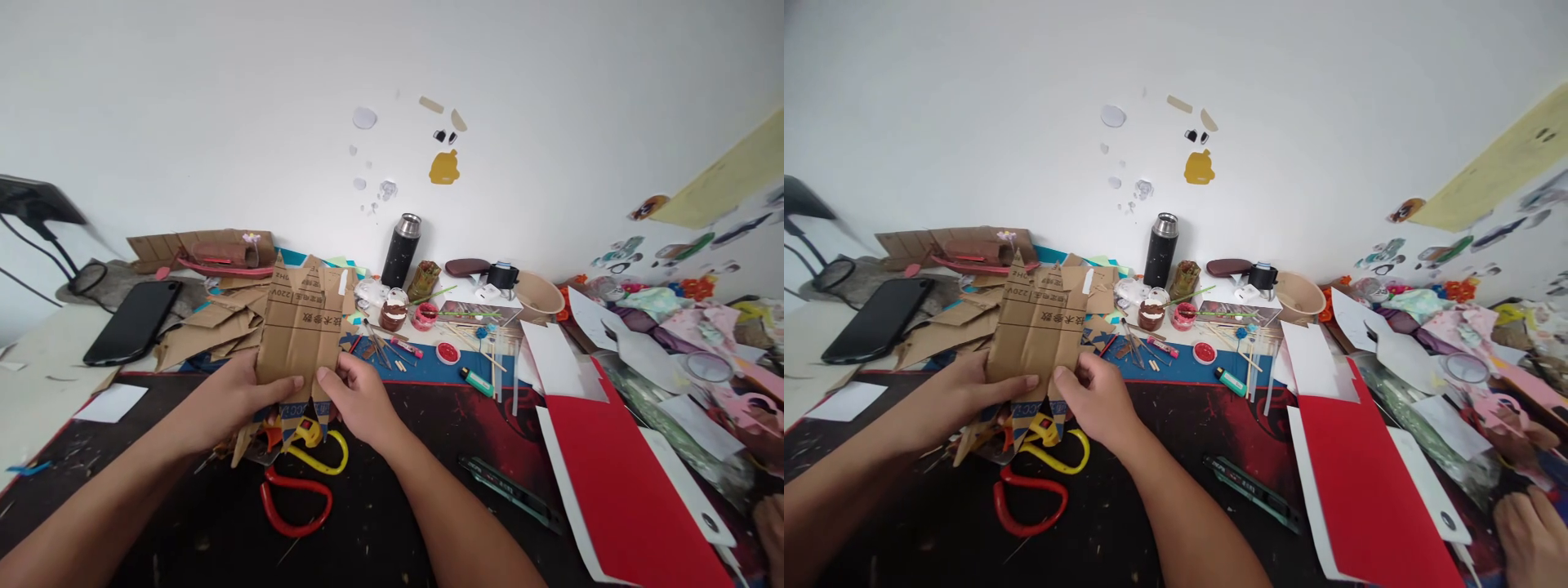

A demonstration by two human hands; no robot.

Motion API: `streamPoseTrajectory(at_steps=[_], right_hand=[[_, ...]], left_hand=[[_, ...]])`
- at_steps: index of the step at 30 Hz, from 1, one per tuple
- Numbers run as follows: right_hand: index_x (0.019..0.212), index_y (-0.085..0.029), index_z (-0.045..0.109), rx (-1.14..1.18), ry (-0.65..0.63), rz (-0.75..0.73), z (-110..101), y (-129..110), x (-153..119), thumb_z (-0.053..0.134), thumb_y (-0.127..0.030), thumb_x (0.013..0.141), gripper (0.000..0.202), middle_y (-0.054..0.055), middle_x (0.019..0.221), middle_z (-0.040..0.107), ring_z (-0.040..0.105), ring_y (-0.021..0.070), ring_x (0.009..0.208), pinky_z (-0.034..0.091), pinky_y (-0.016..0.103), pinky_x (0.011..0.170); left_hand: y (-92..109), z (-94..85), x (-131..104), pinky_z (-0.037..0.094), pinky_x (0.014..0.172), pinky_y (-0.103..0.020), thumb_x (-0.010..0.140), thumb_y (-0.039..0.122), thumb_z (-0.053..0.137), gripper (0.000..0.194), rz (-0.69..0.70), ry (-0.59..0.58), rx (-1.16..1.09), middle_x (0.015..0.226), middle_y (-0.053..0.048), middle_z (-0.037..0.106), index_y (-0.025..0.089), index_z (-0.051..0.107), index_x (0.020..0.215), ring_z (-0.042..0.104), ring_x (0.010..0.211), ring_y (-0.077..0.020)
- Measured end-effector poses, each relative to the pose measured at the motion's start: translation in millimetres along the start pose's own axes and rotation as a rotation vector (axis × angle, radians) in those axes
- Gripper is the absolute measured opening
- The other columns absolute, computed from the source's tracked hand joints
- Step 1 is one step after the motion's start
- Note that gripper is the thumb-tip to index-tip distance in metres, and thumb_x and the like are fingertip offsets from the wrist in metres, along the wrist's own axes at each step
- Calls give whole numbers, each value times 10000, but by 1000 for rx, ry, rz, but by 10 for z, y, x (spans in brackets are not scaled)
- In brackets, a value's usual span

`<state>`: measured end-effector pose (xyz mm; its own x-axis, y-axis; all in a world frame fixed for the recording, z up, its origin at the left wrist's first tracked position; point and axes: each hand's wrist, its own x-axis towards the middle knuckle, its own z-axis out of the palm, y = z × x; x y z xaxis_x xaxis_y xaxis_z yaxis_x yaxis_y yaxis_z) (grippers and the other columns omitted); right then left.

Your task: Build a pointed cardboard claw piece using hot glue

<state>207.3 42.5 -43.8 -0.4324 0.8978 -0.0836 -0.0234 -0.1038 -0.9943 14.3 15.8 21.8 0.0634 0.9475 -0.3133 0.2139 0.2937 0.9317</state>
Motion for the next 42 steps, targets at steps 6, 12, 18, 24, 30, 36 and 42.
streamPoseTrajectory(at_steps=[6,12,18,24,30,36,42], right_hand=[[903,-235,620,-42,35,41,10,19,1,699,-440,1006,243,-37,746,596,535,146,591,445,258,520],[872,-229,636,-252,156,-42,38,68,16,717,-416,992,237,-28,710,585,566,175,722,447,262,634],[797,-241,563,-341,186,-62,52,69,1,669,-367,976,244,-50,694,539,486,154,671,366,268,619],[720,-260,439,-455,227,-59,78,46,-24,658,-339,959,334,-61,648,470,427,149,622,275,300,604],[774,-257,521,-512,236,-63,86,60,-35,677,-328,975,264,-34,681,547,485,171,654,317,301,631],[815,-249,570,-416,174,-62,31,49,-22,670,-382,1011,257,-32,704,562,512,173,693,370,279,630],[812,-270,499,-172,100,-31,-34,-42,-11,638,-518,1045,368,-47,703,528,541,159,584,421,282,552]], left_hand=[[-65,2,12,682,784,-410,719,527,893,489,46,-16,45,1024,-83,880,206,823,1081,807,943,-349],[-105,50,54,658,963,-453,734,590,864,439,110,-15,124,1027,-92,895,222,852,972,807,1071,-411],[-135,72,54,627,869,-403,796,607,776,386,192,22,289,978,-83,891,246,847,911,800,971,-394],[-201,116,29,583,845,-386,860,564,653,339,238,70,434,969,-79,866,259,794,898,788,954,-370],[-183,212,4,578,780,-409,878,550,543,341,278,139,574,859,-91,828,275,738,824,760,828,-358],[-113,99,38,636,952,-444,783,630,763,383,190,53,297,965,-96,883,263,821,877,802,1023,-408],[-44,13,9,689,920,-457,666,597,947,487,73,-31,18,1013,-94,898,256,867,1005,822,999,-393]])
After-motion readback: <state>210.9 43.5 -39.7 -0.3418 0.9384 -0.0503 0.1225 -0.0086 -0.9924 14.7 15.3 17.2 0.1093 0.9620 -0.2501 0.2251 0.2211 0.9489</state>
